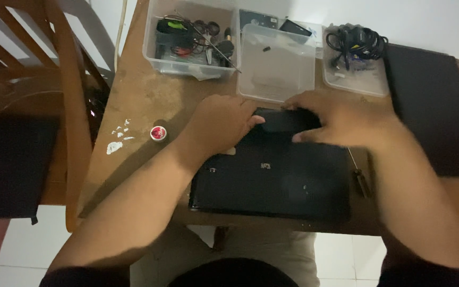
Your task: The person removes screws from the back of a laptop using a screwdriver. They briefly handle a hard drive and a small container before continuing to unscrew the laptop casing. The person places removed screws on the table and continues working on the laptop.
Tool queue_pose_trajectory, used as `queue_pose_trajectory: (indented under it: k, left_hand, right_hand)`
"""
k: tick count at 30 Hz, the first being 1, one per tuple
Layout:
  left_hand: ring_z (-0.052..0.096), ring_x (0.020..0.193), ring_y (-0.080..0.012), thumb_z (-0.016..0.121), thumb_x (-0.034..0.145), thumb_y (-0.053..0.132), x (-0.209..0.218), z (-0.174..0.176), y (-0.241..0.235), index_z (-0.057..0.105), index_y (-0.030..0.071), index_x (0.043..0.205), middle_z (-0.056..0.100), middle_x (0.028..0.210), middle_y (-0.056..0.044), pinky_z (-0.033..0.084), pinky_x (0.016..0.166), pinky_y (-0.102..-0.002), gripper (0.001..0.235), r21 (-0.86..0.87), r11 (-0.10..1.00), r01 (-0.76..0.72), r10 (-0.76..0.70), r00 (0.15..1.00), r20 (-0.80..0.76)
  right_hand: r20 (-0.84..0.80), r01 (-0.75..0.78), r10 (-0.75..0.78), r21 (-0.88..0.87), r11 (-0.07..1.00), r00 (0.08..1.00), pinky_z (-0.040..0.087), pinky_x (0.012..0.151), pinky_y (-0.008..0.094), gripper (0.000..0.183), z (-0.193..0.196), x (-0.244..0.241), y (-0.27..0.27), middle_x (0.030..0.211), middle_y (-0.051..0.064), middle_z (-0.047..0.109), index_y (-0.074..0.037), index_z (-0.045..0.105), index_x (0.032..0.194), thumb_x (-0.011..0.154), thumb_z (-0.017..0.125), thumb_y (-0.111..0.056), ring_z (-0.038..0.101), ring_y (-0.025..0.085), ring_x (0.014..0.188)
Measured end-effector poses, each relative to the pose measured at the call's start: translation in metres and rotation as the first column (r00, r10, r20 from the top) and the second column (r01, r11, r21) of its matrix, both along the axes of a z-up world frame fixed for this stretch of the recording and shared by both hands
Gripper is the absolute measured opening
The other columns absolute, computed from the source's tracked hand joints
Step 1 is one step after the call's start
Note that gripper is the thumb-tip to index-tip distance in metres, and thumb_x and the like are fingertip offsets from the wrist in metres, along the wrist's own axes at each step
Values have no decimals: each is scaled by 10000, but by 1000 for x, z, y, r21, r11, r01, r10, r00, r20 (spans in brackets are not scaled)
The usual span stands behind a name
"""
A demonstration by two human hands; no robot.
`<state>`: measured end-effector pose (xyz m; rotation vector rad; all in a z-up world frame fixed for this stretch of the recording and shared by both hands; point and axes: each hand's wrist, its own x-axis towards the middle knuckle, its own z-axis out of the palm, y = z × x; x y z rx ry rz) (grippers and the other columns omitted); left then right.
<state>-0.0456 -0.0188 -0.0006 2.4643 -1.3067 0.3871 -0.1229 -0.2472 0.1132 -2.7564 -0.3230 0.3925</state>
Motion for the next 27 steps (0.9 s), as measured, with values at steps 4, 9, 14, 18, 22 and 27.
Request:
queue_pose_trajectory:
  k: [4,9,14,18,22,27]
  left_hand:
    - [682,709,-271,338,1112,461,-2,-1,6,673,123,989,650,759,-81,504,680,-378,492,91,995,45,-37,996,-86]
    - [682,683,-287,387,1096,484,-2,0,5,675,84,934,668,741,-128,523,650,-389,519,50,997,64,-57,989,-140]
    - [704,726,-332,396,1092,457,-1,4,7,690,68,960,691,771,-159,542,684,-418,505,6,997,78,-75,974,-216]
    - [723,788,-351,396,1090,472,-4,9,10,705,78,1008,709,817,-169,553,714,-427,508,12,999,44,-40,973,-229]
    - [719,789,-351,369,1089,464,-3,12,9,701,74,1016,718,833,-175,563,728,-423,518,8,998,58,-54,967,-249]
    - [721,787,-332,392,1088,445,-2,10,6,702,75,1028,717,824,-162,564,715,-410,487,37,997,67,-55,965,-258]
  right_hand:
    - [-268,237,-231,-11,972,935,495,1002,646,755,9,39,-13,1312,297,669,-56,576,1450,851,533,-514,640,517,1200]
    - [17,543,-555,-237,806,832,590,767,508,463,-90,95,-90,845,106,784,-73,667,1341,1040,569,-411,787,278,698]
    - [76,559,-555,-170,811,828,589,716,538,435,-73,87,-62,829,194,765,29,715,1212,1023,569,-335,771,364,738]
    - [116,594,-583,-198,779,804,559,847,595,489,-80,88,-59,1163,283,721,27,643,1366,1028,526,-307,701,438,1091]
    - [103,590,-582,-216,778,806,547,914,588,497,-77,98,-70,1264,296,679,15,626,1400,1038,501,-302,660,446,1169]
    - [89,588,-582,-47,808,808,522,940,613,461,-86,107,-77,1254,327,654,81,572,1397,1039,555,-209,625,494,1196]
